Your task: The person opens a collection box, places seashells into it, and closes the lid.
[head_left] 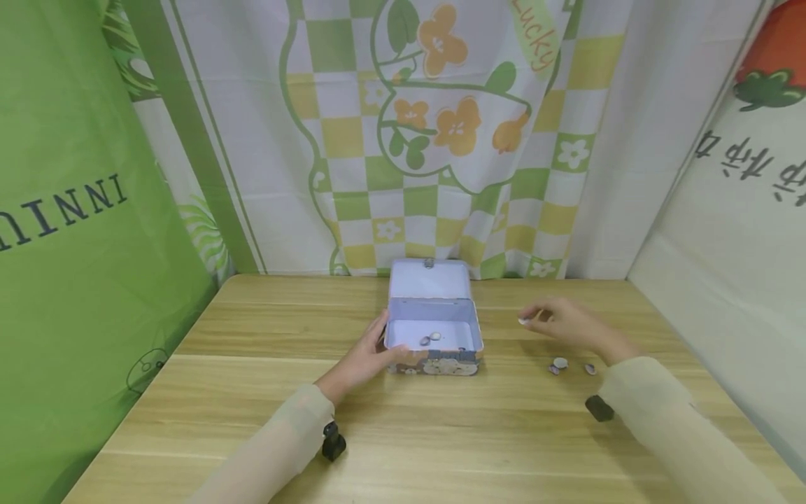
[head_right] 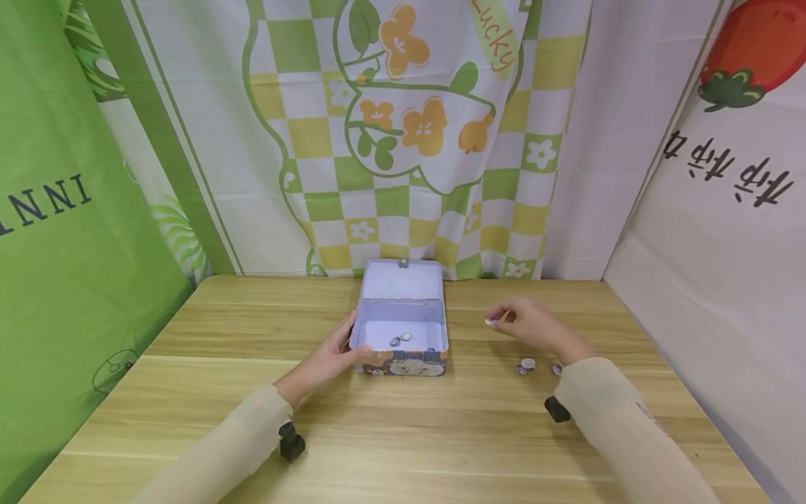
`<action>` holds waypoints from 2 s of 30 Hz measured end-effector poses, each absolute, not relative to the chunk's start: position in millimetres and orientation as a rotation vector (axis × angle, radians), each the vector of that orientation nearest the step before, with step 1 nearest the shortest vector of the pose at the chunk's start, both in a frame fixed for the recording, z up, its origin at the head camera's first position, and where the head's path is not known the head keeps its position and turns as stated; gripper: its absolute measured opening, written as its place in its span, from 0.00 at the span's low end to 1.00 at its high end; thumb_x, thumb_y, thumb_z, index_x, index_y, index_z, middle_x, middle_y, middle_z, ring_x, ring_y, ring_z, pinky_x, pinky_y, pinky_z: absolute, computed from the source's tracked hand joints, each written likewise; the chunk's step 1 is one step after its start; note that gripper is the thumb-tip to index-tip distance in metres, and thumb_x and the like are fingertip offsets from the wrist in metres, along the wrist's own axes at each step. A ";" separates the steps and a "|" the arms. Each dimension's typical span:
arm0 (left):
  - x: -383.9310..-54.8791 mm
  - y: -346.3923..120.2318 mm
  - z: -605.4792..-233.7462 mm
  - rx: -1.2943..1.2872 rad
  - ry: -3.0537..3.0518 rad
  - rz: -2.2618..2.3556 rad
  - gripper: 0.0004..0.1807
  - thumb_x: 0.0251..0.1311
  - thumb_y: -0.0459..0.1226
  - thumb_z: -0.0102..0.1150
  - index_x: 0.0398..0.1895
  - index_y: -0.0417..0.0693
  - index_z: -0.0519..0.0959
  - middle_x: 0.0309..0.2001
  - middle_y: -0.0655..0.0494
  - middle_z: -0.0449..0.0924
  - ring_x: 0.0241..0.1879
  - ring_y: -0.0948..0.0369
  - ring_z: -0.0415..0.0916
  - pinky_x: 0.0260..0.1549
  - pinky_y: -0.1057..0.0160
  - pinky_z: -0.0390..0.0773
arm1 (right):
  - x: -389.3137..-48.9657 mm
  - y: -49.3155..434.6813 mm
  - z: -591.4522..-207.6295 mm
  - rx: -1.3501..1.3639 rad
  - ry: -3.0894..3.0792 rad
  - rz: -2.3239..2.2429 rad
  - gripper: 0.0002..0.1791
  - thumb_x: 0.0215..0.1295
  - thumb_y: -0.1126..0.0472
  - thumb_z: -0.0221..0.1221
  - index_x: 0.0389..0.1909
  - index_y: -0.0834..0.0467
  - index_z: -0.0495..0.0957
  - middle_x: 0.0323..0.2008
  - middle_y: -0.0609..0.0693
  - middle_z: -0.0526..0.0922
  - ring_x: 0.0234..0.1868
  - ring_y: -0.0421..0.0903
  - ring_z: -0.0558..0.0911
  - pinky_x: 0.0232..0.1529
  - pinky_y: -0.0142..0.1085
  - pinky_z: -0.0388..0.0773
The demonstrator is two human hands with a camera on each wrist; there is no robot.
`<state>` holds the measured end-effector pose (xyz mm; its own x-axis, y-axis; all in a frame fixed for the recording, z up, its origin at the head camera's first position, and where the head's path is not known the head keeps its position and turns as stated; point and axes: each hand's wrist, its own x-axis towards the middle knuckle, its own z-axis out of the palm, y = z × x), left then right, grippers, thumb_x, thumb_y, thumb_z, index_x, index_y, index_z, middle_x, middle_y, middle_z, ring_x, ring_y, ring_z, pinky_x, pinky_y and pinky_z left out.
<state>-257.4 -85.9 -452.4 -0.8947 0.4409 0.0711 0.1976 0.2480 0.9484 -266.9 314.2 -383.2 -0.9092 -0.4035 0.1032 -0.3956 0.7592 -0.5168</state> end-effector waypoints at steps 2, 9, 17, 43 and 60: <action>-257.8 -86.5 -453.7 0.595 2.310 1.702 0.53 0.68 0.47 0.62 0.81 0.49 0.34 0.80 0.45 0.28 0.76 0.46 0.44 0.71 0.50 0.56 | -267.8 308.8 -381.6 -0.686 2.924 -0.875 0.13 0.70 0.58 0.63 0.49 0.60 0.85 0.47 0.52 0.85 0.44 0.48 0.80 0.40 0.40 0.80; -257.3 -86.4 -453.4 0.557 2.317 1.687 0.54 0.68 0.50 0.62 0.81 0.52 0.34 0.80 0.46 0.29 0.76 0.47 0.45 0.71 0.52 0.56 | -274.2 290.9 -378.5 -0.755 2.907 -0.920 0.11 0.69 0.59 0.64 0.48 0.59 0.85 0.44 0.51 0.85 0.42 0.47 0.80 0.38 0.38 0.80; -257.1 -86.2 -452.7 0.563 2.320 1.689 0.53 0.68 0.46 0.62 0.81 0.51 0.34 0.80 0.46 0.29 0.76 0.47 0.45 0.71 0.53 0.56 | -281.7 267.1 -377.2 -0.827 2.895 -0.940 0.12 0.67 0.59 0.66 0.47 0.61 0.84 0.39 0.47 0.84 0.40 0.46 0.81 0.40 0.38 0.81; -256.9 -85.4 -451.9 0.584 2.358 1.688 0.53 0.68 0.47 0.63 0.82 0.48 0.37 0.80 0.44 0.32 0.75 0.46 0.48 0.71 0.54 0.55 | -304.3 213.1 -390.6 -1.016 2.843 -0.853 0.08 0.63 0.65 0.67 0.42 0.60 0.84 0.38 0.46 0.85 0.37 0.48 0.82 0.40 0.37 0.82; -256.5 -85.0 -451.2 0.582 2.354 1.692 0.52 0.68 0.46 0.63 0.81 0.47 0.36 0.80 0.43 0.31 0.76 0.46 0.47 0.72 0.53 0.54 | -308.8 203.7 -397.5 -0.966 2.895 -0.816 0.10 0.62 0.63 0.68 0.44 0.58 0.84 0.38 0.48 0.85 0.39 0.49 0.83 0.43 0.42 0.82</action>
